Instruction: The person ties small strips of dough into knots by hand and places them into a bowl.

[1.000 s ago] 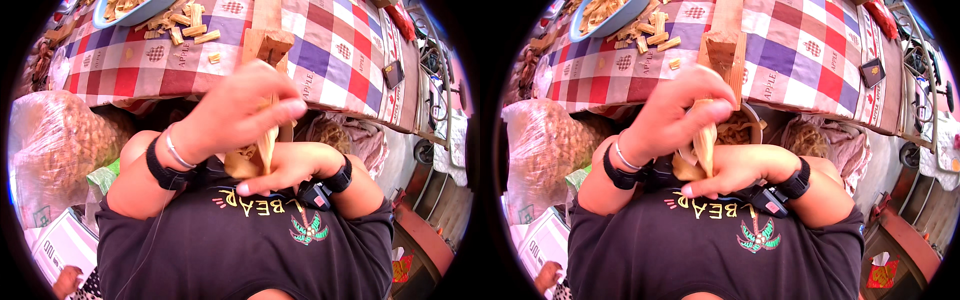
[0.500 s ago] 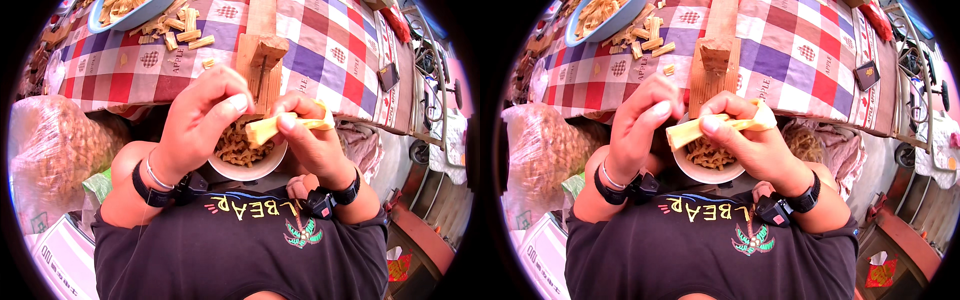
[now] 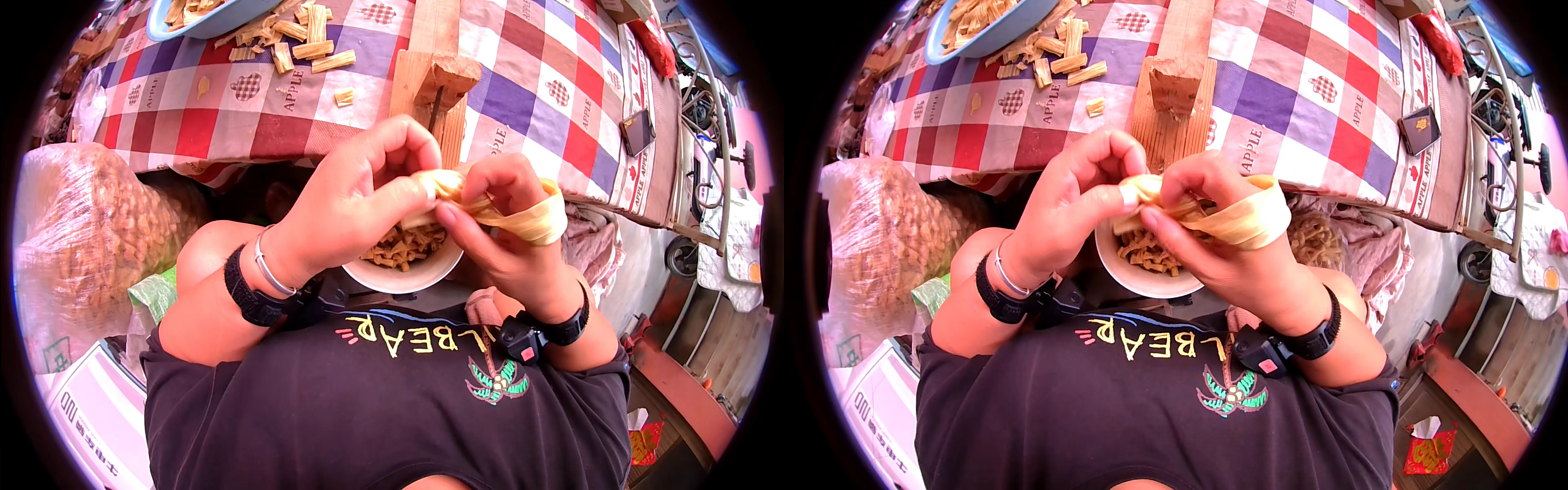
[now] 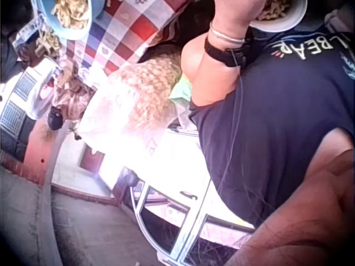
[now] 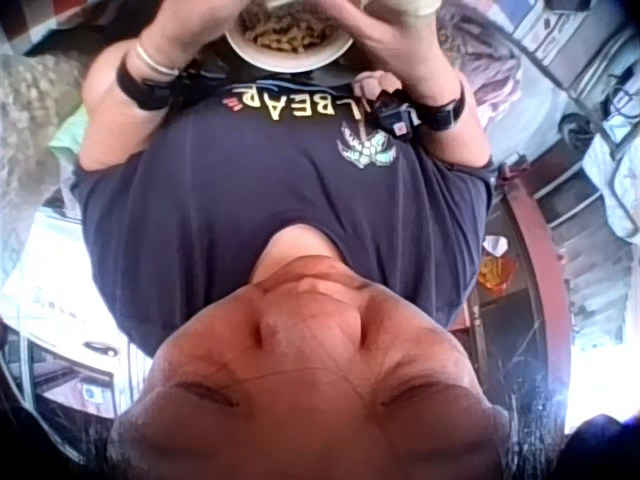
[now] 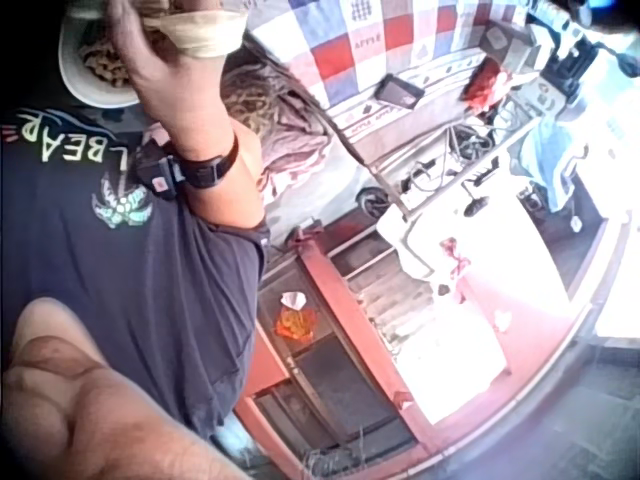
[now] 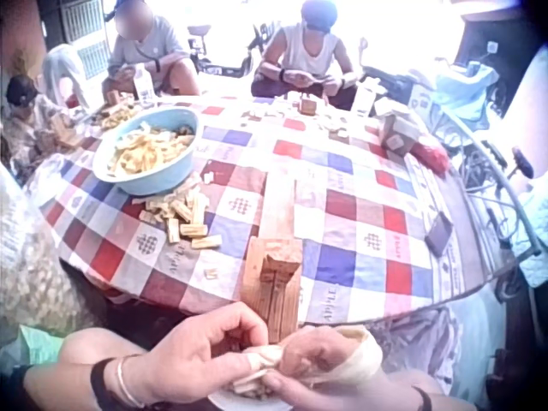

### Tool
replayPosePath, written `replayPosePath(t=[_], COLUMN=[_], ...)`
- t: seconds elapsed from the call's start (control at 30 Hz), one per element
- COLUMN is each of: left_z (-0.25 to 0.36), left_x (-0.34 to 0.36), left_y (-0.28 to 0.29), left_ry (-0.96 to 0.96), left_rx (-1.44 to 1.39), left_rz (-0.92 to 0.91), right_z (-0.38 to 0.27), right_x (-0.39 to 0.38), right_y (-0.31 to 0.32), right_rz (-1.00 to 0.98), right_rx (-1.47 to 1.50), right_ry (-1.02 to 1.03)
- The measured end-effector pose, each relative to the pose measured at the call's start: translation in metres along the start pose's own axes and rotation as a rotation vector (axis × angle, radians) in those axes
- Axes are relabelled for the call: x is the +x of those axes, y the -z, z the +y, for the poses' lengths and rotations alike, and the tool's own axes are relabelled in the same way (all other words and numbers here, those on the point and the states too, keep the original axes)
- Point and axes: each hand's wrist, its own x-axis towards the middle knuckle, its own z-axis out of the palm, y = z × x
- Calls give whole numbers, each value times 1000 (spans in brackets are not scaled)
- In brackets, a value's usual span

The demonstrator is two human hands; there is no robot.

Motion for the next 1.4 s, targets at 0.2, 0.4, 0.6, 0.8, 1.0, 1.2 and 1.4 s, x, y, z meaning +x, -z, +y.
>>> replayPosePath(t=[0.2, 0.4, 0.6, 0.8, 1.0, 1.2, 1.4], left_z=[-8, -7, -11, 0, 4, 9, 9], left_x=[-7, 1, 0, -2, -2, -2, -3], left_y=[-10, -1, 0, 3, 8, 25, 10], left_ry=[-177, -111, -151, 108, 39, -62, -23], left_rx=[62, 342, 364, 110, 217, 538, 613], left_rz=[116, 30, -64, -184, -85, -170, -205], right_z=[4, -1, 6, -3, -4, -8, 3], right_x=[0, 5, 4, 0, 8, 9, 10], right_y=[-6, 1, -3, 3, 6, 29, 11], right_rz=[70, 10, -2, -46, -26, -345, -280], right_rx=[-58, -127, -69, -27, -202, -398, -483], right_ry=[-80, -36, -6, -37, -45, 8, 90])
